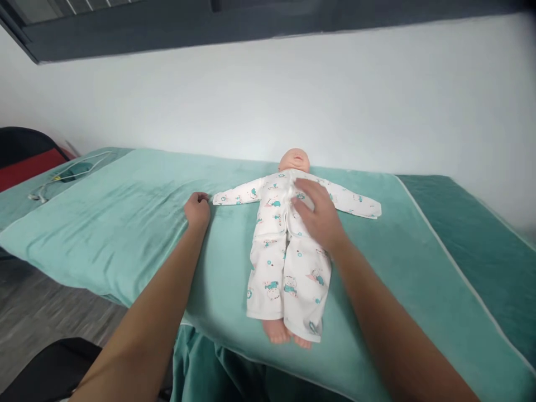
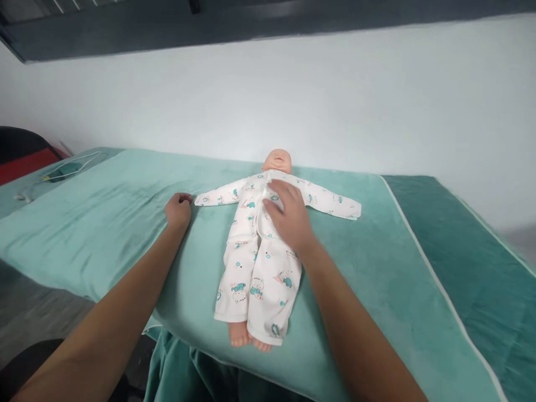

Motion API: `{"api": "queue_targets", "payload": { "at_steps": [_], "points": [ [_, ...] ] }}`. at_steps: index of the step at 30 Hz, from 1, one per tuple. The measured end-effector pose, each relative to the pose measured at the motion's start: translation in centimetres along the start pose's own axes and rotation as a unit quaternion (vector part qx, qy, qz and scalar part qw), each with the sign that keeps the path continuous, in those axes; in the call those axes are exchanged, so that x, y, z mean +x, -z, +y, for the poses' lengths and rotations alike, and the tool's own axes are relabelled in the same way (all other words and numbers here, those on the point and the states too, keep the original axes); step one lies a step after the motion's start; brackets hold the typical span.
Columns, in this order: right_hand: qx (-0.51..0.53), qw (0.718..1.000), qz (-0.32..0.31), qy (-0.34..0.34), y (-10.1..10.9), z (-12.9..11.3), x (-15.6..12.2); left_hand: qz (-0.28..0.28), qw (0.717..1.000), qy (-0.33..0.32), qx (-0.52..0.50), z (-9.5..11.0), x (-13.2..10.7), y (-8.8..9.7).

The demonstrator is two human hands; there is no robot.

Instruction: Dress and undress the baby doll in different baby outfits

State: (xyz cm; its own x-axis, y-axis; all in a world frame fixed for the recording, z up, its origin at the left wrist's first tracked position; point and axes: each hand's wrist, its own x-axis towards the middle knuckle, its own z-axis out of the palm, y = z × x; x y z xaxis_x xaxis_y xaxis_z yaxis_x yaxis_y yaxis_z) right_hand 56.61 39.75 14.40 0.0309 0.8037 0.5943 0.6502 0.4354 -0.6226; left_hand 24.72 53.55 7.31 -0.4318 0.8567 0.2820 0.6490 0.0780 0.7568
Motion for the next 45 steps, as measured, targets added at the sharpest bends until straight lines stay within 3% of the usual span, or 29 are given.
{"api": "queue_targets", "payload": {
  "at_steps": [3, 6, 9, 13, 15, 23, 28, 34, 41, 45],
  "points": [
    [-0.012, 0.998, -0.04, 0.041, 1.0, -1.8, -4.4, -0.001, 1.0, -0.002, -0.019, 0.0, -0.7, 0.5],
    [-0.071, 0.996, -0.027, 0.051, 1.4, -2.1, -6.9, -0.009, 0.999, -0.014, -0.035, -0.1, -1.5, 0.9],
    [-0.104, 0.993, 0.027, 0.048, 1.4, -2.0, -7.1, -0.018, 0.998, -0.02, -0.049, -0.3, -2.2, 1.4],
    [-0.062, 0.989, 0.136, 0.02, 1.4, -3.2, -5.4, -0.026, 0.998, -0.016, -0.062, -0.6, -2.6, 1.6],
    [-0.045, 0.988, 0.148, 0.013, 1.3, -3.9, -4.8, -0.027, 0.998, -0.011, -0.064, -0.6, -2.5, 1.5],
    [-0.111, 0.991, -0.007, 0.072, 1.2, -4.2, -6.3, -0.024, 0.998, 0.007, -0.065, -0.6, -2.0, 0.9],
    [-0.078, 0.992, -0.072, 0.066, 2.2, -6.6, -8.5, -0.023, 0.997, 0.008, -0.067, -0.4, -2.1, 0.9],
    [-0.156, 0.946, -0.279, 0.054, 2.9, -10.4, -12.2, -0.029, 0.998, 0.005, -0.049, -0.3, -2.2, 1.1],
    [-0.257, 0.921, -0.283, 0.069, 1.6, -11.0, -15.0, -0.029, 0.999, 0.0, -0.039, -0.4, -2.0, 1.0],
    [-0.227, 0.938, -0.254, 0.057, 0.9, -10.7, -15.3, -0.029, 0.999, 0.006, -0.035, -0.4, -1.9, 1.1]
  ]
}}
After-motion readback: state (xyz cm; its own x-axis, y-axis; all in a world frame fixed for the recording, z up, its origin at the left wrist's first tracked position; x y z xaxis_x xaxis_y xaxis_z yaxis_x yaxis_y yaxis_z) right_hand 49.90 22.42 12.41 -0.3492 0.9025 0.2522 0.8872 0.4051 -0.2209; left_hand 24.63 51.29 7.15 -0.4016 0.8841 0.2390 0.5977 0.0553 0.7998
